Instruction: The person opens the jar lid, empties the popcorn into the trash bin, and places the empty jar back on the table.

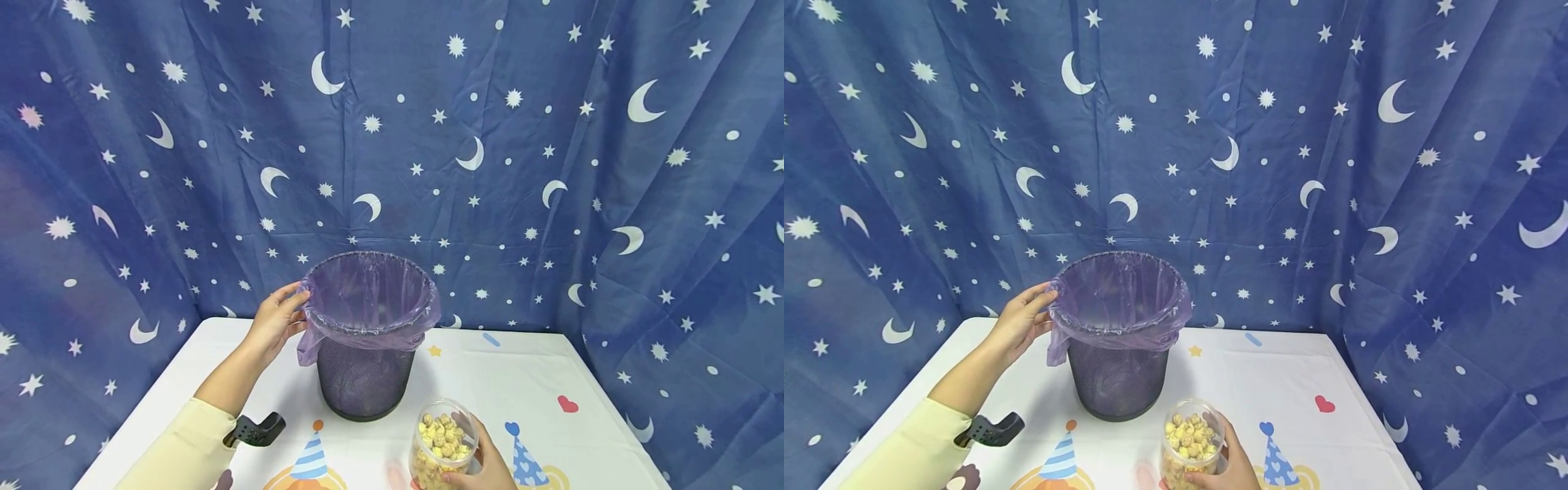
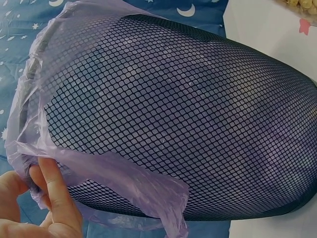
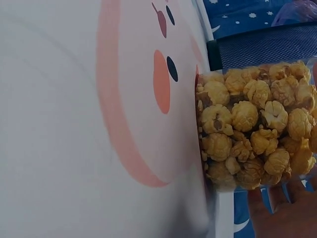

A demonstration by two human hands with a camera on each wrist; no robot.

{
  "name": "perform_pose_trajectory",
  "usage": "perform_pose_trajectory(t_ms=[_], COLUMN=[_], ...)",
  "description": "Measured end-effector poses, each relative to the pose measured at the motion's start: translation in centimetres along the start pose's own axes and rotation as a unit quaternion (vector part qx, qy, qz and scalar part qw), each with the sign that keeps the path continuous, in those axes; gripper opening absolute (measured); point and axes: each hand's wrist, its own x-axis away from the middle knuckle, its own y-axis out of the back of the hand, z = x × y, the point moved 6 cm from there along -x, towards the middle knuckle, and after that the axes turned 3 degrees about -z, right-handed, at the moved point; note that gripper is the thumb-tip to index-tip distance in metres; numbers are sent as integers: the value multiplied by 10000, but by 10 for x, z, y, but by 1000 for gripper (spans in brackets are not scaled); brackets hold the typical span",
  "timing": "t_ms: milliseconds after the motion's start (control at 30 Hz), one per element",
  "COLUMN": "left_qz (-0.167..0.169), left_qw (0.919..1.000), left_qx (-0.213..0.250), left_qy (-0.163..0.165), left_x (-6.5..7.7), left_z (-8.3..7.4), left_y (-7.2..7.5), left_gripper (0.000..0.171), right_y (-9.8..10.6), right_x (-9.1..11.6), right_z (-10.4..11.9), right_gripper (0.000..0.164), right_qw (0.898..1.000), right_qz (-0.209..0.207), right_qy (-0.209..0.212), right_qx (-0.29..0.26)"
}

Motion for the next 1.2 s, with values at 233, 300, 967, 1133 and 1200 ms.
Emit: perform_pose_trajectory(t_ms=[233,300,967,1133,1200], left_qz=[38,28,94,71,32], left_qw=[10000,10000,9994,9989,9987], left_qx=[3,34,292,338,305], left_qy=[-49,-31,-146,-303,-402], left_x=[1,0,8,22,29], left_z=[0,1,11,19,22], left_y=[0,1,6,12,14], left_gripper=[60,60,58,57,54], right_y=[-8,-11,-21,-22,-22], right_x=[2,2,0,-1,-1], right_z=[5,7,9,8,7], right_gripper=[100,100,98,98,98], right_qw=[9992,9988,9965,9966,9968], right_qz=[379,466,784,769,750], right_qy=[2,-15,-65,-70,-97], right_qx=[-104,-124,-286,-280,-276])
